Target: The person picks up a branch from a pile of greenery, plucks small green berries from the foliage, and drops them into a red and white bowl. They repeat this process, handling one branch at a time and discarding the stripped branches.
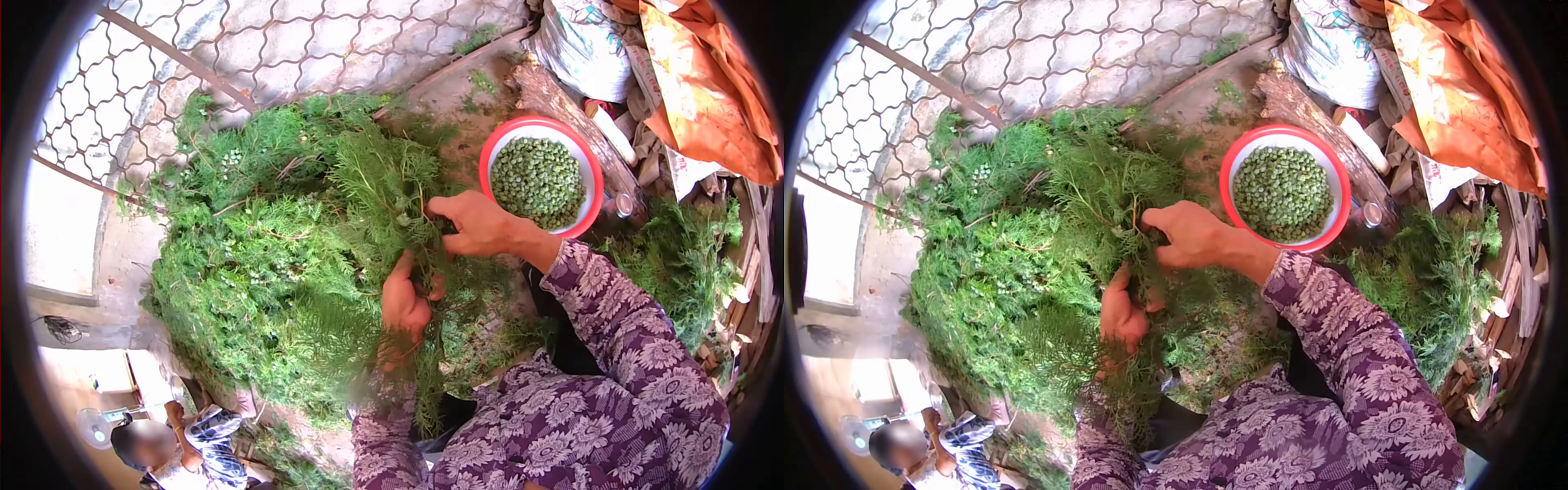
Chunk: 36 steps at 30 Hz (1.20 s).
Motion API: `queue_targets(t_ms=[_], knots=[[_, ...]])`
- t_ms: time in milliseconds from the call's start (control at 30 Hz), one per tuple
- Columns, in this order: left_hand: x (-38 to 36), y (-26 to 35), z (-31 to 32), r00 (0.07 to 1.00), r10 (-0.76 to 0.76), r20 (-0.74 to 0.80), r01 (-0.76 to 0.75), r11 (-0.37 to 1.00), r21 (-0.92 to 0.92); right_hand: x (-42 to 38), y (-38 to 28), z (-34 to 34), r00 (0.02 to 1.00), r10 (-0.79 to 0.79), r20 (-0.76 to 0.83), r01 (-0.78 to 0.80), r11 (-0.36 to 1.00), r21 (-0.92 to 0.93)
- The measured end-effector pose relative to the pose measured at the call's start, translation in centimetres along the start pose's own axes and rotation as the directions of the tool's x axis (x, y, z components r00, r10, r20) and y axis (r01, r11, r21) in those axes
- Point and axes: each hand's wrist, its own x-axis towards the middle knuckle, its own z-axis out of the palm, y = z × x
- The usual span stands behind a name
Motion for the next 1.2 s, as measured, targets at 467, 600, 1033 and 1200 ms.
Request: queue_targets(t_ms=[467,600,1033,1200], knots=[[-0.7,-0.5,-0.6,0.998,0.060,0.024,-0.058,0.994,-0.089,1.1,2.2,-0.9,0.889,0.402,-0.220,-0.180,0.749,0.638],[-0.8,0.0,-1.6,0.982,0.008,0.188,0.011,0.995,-0.102,0.8,4.1,-4.6,0.847,0.480,-0.226,-0.165,0.643,0.748],[0.0,0.4,-0.4,0.995,0.000,0.105,0.006,0.998,-0.058,-0.7,4.6,-5.5,0.936,0.206,-0.287,-0.144,0.965,0.221],[0.7,-0.5,-0.1,0.998,0.020,0.056,-0.020,1.000,-0.004,0.4,2.2,-0.4,0.984,-0.144,-0.108,0.138,0.988,-0.062]])
